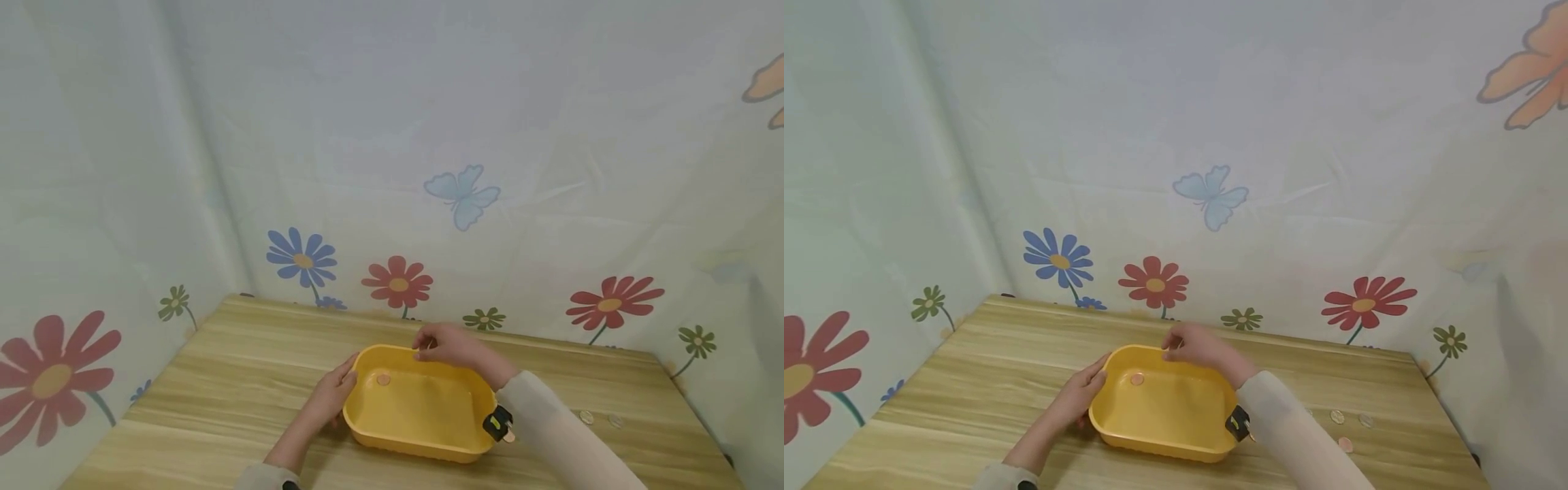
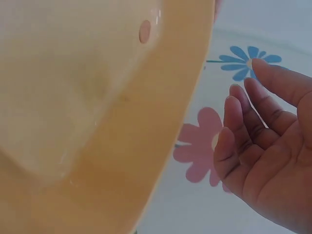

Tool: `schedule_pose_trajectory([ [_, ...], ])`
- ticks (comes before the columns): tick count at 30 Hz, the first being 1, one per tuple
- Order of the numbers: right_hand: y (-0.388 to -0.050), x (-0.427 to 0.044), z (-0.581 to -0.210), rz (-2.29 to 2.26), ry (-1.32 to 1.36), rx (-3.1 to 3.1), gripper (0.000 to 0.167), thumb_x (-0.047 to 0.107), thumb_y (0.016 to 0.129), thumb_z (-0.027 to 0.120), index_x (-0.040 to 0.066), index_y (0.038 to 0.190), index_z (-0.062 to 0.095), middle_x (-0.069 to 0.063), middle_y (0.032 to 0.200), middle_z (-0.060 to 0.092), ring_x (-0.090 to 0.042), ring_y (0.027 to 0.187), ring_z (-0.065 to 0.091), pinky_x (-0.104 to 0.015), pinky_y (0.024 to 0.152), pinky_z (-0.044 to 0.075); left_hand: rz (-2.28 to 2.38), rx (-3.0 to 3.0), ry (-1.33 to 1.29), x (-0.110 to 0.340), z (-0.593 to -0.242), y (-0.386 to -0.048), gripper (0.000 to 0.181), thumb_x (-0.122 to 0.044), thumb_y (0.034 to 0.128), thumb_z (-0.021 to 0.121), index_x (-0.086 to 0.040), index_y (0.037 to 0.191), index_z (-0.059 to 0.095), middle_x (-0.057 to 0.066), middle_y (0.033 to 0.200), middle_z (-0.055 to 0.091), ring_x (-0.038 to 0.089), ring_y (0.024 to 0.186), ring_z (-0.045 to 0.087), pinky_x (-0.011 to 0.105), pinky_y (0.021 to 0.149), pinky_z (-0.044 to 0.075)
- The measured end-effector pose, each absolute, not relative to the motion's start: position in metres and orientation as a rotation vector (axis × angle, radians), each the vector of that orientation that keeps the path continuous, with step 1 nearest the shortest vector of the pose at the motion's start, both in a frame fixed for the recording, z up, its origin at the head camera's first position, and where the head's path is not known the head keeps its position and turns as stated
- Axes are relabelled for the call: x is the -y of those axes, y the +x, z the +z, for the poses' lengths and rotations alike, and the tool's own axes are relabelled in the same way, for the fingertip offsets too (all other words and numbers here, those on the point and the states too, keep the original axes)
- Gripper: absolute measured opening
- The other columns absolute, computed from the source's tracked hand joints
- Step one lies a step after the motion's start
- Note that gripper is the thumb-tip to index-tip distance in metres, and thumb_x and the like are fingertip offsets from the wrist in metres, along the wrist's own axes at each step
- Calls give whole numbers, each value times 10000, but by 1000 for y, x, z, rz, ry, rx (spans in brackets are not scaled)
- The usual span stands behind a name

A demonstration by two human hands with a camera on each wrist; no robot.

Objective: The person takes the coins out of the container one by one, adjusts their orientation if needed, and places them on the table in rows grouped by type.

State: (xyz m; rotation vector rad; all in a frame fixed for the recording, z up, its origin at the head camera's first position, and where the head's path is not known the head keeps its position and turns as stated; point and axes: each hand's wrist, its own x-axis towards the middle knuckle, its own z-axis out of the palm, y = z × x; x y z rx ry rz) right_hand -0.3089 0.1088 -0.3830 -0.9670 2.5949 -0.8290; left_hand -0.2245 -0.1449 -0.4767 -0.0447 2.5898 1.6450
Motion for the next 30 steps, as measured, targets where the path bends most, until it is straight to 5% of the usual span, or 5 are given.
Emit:
schedule_pose_trajectory([
  [19,-308,-73,-418,-674,-1020,-2549,254,102,920,719,-26,1138,738,-113,987,740,-141,848,623,-240,751,526,1655,-2579,-31,146,-479,-225,523,-233,1080,456,-124,1587,384,40,595,509,113,407,386,225,369,382],
  [30,-307,-60,-435,-701,-948,-2510,277,45,878,750,-72,1127,721,-121,914,718,-86,712,559,-188,650,480,1650,-2577,-28,146,-480,-225,526,-233,1083,439,-129,1594,370,29,566,495,101,402,368,213,376,371],
])
